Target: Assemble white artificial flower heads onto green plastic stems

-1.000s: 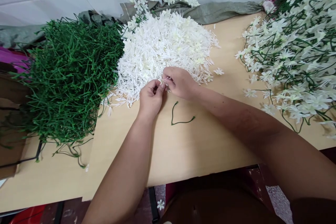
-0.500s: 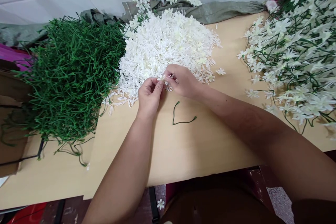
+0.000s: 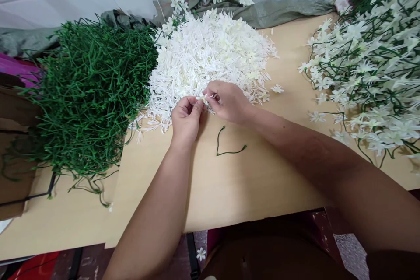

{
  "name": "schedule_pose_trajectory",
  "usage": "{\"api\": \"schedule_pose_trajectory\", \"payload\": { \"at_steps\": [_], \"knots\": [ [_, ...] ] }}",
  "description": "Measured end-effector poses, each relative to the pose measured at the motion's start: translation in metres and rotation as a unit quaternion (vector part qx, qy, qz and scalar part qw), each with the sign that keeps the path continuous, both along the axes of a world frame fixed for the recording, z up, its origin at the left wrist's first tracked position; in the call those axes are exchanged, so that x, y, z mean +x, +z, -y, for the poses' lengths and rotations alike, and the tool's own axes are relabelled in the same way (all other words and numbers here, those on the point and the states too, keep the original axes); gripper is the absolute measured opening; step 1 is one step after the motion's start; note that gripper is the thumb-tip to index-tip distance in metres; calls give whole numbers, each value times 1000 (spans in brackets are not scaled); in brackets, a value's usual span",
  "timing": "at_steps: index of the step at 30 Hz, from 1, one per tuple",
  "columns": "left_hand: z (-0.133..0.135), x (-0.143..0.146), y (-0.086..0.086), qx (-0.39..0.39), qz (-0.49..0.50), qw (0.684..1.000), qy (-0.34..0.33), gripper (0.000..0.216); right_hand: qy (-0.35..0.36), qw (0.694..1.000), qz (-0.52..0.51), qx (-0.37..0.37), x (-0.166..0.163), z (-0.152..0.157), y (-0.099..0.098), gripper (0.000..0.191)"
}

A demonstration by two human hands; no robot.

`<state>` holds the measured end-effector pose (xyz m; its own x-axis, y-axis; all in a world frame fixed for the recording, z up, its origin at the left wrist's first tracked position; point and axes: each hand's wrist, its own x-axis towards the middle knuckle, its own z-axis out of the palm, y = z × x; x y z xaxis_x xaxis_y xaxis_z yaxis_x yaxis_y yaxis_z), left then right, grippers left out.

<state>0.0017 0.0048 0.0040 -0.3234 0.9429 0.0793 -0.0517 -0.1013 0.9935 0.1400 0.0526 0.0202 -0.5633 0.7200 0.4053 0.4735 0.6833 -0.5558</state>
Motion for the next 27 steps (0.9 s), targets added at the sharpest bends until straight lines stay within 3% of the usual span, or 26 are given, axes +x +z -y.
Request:
{"api": "schedule_pose_trajectory", "payload": {
  "at_steps": [13, 27],
  "knots": [
    [0, -1, 2, -9, -18, 999, 30, 30, 6, 986, -135, -96, -1, 0, 4, 14],
    [-2, -4, -8, 19, -44, 999, 11, 32, -1, 998, -53, -18, 0, 4, 10, 15]
  ]
}}
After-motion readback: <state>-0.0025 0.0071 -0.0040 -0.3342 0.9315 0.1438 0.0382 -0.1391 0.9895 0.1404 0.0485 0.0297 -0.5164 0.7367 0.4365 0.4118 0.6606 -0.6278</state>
